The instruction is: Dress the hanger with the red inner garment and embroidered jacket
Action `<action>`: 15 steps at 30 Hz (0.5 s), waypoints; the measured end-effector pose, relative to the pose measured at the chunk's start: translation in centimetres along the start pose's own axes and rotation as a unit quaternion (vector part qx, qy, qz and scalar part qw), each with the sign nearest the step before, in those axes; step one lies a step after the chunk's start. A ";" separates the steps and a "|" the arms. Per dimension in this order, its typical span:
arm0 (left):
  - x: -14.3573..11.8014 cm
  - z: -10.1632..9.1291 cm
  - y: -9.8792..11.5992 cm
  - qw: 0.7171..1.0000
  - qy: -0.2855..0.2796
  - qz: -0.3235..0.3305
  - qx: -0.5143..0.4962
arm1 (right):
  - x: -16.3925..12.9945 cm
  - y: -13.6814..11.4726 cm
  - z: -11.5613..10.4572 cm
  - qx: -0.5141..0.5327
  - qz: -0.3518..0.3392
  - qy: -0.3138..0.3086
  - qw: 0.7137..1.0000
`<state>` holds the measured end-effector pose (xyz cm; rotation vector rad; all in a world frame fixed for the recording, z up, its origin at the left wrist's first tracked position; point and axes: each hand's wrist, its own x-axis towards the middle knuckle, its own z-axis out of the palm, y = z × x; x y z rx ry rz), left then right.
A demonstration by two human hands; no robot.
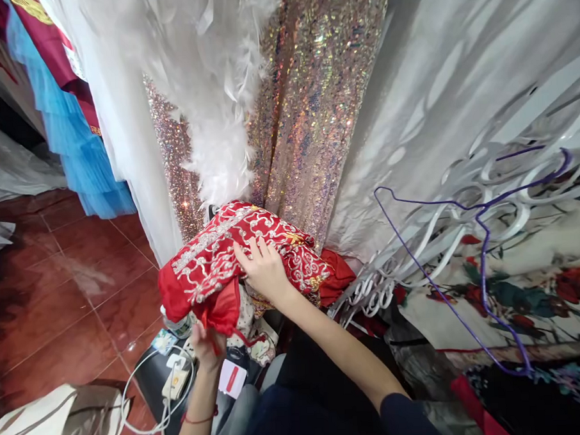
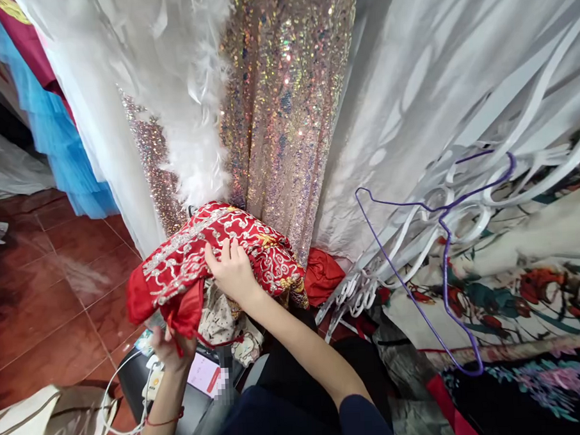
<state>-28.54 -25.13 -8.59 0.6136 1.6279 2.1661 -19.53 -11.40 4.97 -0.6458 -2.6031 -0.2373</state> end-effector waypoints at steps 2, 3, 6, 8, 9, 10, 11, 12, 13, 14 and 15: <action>-1.2 0.8 -0.5 0.988 -0.108 0.041 0.097 | 0.9 0.8 -1.9 0.050 0.029 -0.004 0.998; -1.7 1.5 -0.6 0.973 -0.160 0.071 0.150 | 1.3 1.5 -2.7 0.079 0.044 0.009 0.996; -2.7 4.0 -0.5 0.895 -0.269 0.183 0.306 | 1.7 5.4 -4.1 0.153 0.118 0.120 0.974; -2.8 5.2 -0.1 0.856 -0.282 0.229 0.368 | 0.7 9.0 -4.0 0.172 0.212 0.212 0.938; -2.7 5.5 0.1 0.853 -0.273 0.237 0.376 | -0.3 10.9 -3.6 0.161 0.266 0.239 0.920; -2.4 5.8 0.4 0.860 -0.260 0.238 0.369 | -1.6 12.8 -3.1 0.146 0.310 0.257 0.904; -2.0 6.0 0.7 0.876 -0.243 0.230 0.347 | -3.1 14.5 -2.4 0.132 0.349 0.270 0.888; -1.3 6.3 1.0 0.898 -0.221 0.213 0.314 | -4.9 16.0 -1.7 0.126 0.372 0.280 0.876; -0.4 6.7 1.4 0.923 -0.191 0.189 0.275 | -6.9 17.3 -0.9 0.132 0.375 0.289 0.871; 0.7 7.2 1.8 0.945 -0.153 0.165 0.239 | -9.0 18.3 -0.2 0.145 0.368 0.299 0.869; 1.9 7.8 2.2 0.959 -0.112 0.143 0.216 | -11.0 19.0 0.5 0.158 0.353 0.299 0.872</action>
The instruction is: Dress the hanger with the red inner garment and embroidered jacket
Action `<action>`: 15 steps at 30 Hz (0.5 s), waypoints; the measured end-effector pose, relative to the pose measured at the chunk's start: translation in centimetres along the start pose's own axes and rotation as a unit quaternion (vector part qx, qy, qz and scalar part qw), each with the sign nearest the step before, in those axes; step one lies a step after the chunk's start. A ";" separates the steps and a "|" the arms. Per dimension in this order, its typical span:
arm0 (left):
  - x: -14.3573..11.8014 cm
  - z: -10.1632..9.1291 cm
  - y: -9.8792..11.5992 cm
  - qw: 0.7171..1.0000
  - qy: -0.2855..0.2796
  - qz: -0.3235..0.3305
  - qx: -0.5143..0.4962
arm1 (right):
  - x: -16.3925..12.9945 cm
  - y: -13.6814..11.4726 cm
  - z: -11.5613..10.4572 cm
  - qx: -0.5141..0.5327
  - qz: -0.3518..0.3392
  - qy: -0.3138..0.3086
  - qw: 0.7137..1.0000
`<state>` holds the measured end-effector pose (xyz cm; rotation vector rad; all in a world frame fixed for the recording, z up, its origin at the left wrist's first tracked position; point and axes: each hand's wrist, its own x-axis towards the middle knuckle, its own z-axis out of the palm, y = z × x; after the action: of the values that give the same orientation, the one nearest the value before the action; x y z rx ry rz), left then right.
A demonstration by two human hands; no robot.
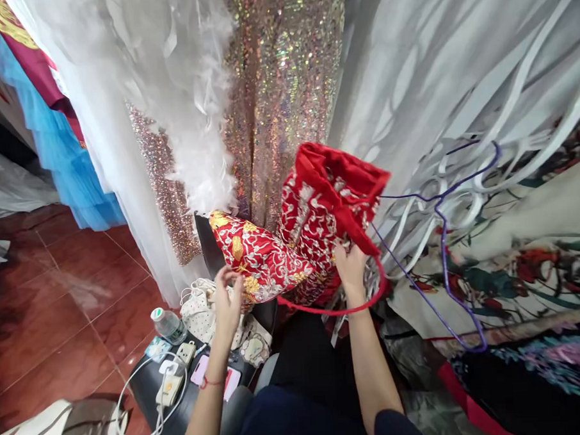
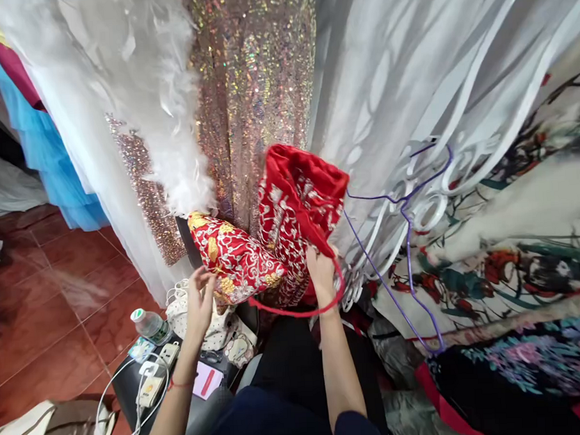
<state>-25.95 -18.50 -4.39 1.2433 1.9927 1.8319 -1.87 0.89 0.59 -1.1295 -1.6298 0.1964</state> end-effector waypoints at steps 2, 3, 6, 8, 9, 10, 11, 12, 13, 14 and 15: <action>2.9 0.5 0.4 0.996 0.080 -0.030 0.015 | -2.2 2.8 -1.7 0.007 -0.018 -0.024 1.000; 4.3 0.9 0.7 0.993 0.107 -0.046 0.033 | -3.3 3.7 -2.4 0.007 -0.024 -0.031 0.999; 7.2 1.7 1.5 0.982 0.099 -0.162 -0.010 | -6.4 5.1 -4.0 0.009 -0.039 -0.042 0.998; 7.9 1.9 2.1 0.970 0.056 -0.225 -0.077 | -8.0 5.6 -4.6 0.013 -0.048 -0.045 0.998; 8.0 1.9 2.5 0.966 0.045 -0.236 -0.101 | -8.7 5.9 -4.8 0.014 -0.052 -0.046 0.998; 7.9 1.8 2.8 0.965 0.047 -0.232 -0.116 | -9.2 6.2 -4.9 0.015 -0.053 -0.045 0.997; 7.8 1.5 3.2 0.966 0.062 -0.219 -0.120 | -9.5 6.6 -5.1 0.014 -0.053 -0.044 0.998; 7.6 1.2 3.5 0.970 0.079 -0.201 -0.112 | -9.8 6.9 -5.3 0.013 -0.050 -0.040 0.998; 7.6 0.9 3.8 0.974 0.095 -0.181 -0.097 | -9.9 7.3 -5.6 0.010 -0.045 -0.035 0.998; 7.5 0.5 3.9 0.977 0.109 -0.163 -0.083 | -9.9 7.6 -6.0 0.007 -0.039 -0.028 0.999; 7.6 0.0 3.8 0.978 0.121 -0.151 -0.072 | -9.9 7.8 -6.6 0.003 -0.034 -0.021 0.999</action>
<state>-29.07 -13.87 2.03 0.6616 1.9873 2.0024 7.54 -4.94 -8.34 -1.0699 -1.7008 0.1830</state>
